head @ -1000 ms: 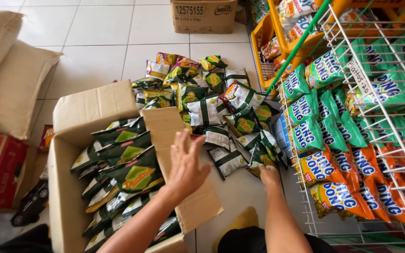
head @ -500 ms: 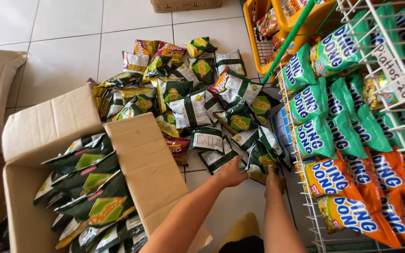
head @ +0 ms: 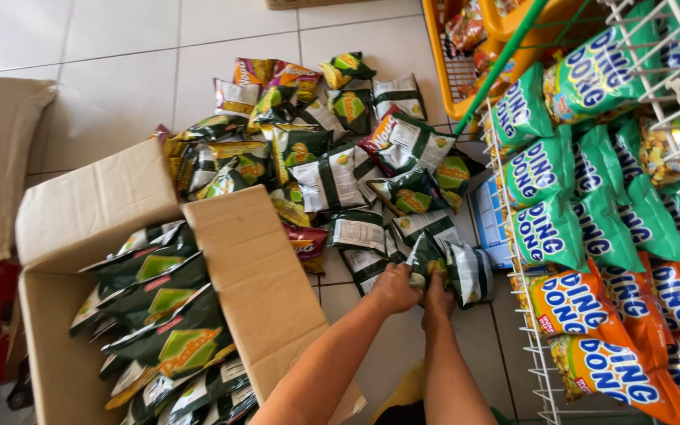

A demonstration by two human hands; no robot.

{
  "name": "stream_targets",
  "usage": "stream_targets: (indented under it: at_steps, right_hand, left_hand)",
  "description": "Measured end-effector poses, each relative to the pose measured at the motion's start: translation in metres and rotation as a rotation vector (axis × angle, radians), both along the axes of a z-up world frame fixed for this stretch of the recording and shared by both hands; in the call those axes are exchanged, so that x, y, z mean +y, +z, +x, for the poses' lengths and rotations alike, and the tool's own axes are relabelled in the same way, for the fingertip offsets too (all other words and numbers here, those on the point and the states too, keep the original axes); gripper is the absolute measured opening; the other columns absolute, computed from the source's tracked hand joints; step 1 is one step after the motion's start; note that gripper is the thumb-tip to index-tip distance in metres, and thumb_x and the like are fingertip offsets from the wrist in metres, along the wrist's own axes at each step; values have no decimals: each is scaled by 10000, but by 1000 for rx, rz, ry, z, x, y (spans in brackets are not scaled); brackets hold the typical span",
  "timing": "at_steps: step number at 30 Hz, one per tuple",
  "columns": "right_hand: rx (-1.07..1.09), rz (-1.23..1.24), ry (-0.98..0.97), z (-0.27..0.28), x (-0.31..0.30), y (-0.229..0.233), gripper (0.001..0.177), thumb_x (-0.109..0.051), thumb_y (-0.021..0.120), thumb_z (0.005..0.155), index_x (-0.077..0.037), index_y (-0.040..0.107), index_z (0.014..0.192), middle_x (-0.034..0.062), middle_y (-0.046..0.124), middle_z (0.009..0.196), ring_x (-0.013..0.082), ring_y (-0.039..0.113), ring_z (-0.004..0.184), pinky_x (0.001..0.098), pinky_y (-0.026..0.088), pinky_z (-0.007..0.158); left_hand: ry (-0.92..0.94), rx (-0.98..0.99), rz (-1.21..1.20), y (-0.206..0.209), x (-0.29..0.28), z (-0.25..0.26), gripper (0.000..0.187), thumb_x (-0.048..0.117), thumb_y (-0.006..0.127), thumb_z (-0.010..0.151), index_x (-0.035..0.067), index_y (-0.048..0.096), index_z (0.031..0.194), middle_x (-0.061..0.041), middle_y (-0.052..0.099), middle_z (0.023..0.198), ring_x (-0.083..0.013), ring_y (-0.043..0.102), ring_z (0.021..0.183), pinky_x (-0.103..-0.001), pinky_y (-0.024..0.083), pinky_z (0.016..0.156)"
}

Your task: Packing individual snack bags into a cardboard box.

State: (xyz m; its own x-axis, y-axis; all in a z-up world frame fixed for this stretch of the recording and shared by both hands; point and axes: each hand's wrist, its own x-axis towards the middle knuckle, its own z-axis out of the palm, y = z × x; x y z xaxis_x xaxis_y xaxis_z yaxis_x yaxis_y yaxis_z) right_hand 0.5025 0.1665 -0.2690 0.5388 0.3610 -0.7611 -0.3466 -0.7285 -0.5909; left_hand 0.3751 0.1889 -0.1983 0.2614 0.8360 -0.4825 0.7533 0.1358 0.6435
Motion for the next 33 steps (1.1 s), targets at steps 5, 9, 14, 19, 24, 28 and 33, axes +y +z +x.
stream_targets:
  at_steps: [5, 9, 14, 19, 24, 28, 33]
  right_hand:
    - [529, 340, -58, -15, 9, -14, 762, -697, 438, 914, -135, 541, 1417, 101, 605, 1418, 279, 613, 1237, 418, 481, 1014]
    - [918, 637, -93, -39, 27, -4, 690, -715, 360, 950, -186, 545, 1353, 79, 610, 1349, 270, 606, 1197, 407, 462, 1020]
    - [709, 947, 64, -98, 35, 113, 540, -553, 494, 1023, -101, 564, 1310, 60, 635, 1223, 233, 620, 1113, 392, 474, 987]
    - [296, 1163, 290, -170, 4, 256, 379, -333, 645, 1039, -55, 552, 1279, 42, 635, 1179, 165, 604, 1084, 346, 479, 943]
    - [81, 1258, 719, -244, -62, 321, 371, -198, 690, 977, -43, 561, 1288, 67, 637, 1219, 153, 592, 1112, 312, 479, 994]
    - [119, 1201, 969, -274, -107, 349, 410, -161, 716, 942, -43, 512, 1277, 96, 600, 1199, 169, 603, 1101, 322, 495, 983]
    - [132, 971, 1343, -275, -136, 367, 453, -152, 730, 887, -48, 472, 1245, 102, 653, 1168, 177, 655, 1049, 345, 544, 926]
  left_hand:
    - [72, -25, 152, 63, -13, -1, 510, 288, 719, 848, 74, 629, 1302, -258, 533, 1335, -469, 539, 1202, -501, 472, 1004]
    - [115, -87, 439, 90, -20, -29, 369, 229, 705, 825, 111, 692, 1174, -231, 614, 1164, -454, 580, 1127, -506, 498, 966]
    - [196, -306, 588, 182, -37, -107, 427, 281, 796, 769, 75, 626, 1102, -174, 655, 989, -354, 658, 945, -454, 550, 829]
    - [347, -404, 579, 280, -88, -197, 688, 383, 869, 753, 25, 471, 1185, -107, 667, 840, -236, 687, 767, -384, 569, 691]
    - [566, -263, 515, 331, -157, -278, 805, 387, 861, 765, -19, 333, 1217, -141, 638, 821, -236, 657, 716, -393, 552, 623]
    - [608, -152, 426, 326, -203, -335, 752, 356, 867, 770, -22, 369, 1188, -167, 662, 882, -242, 664, 755, -396, 551, 647]
    - [502, -457, 399, 309, -237, -381, 642, 207, 862, 734, 32, 513, 1245, -115, 737, 1039, -163, 657, 929, -322, 559, 809]
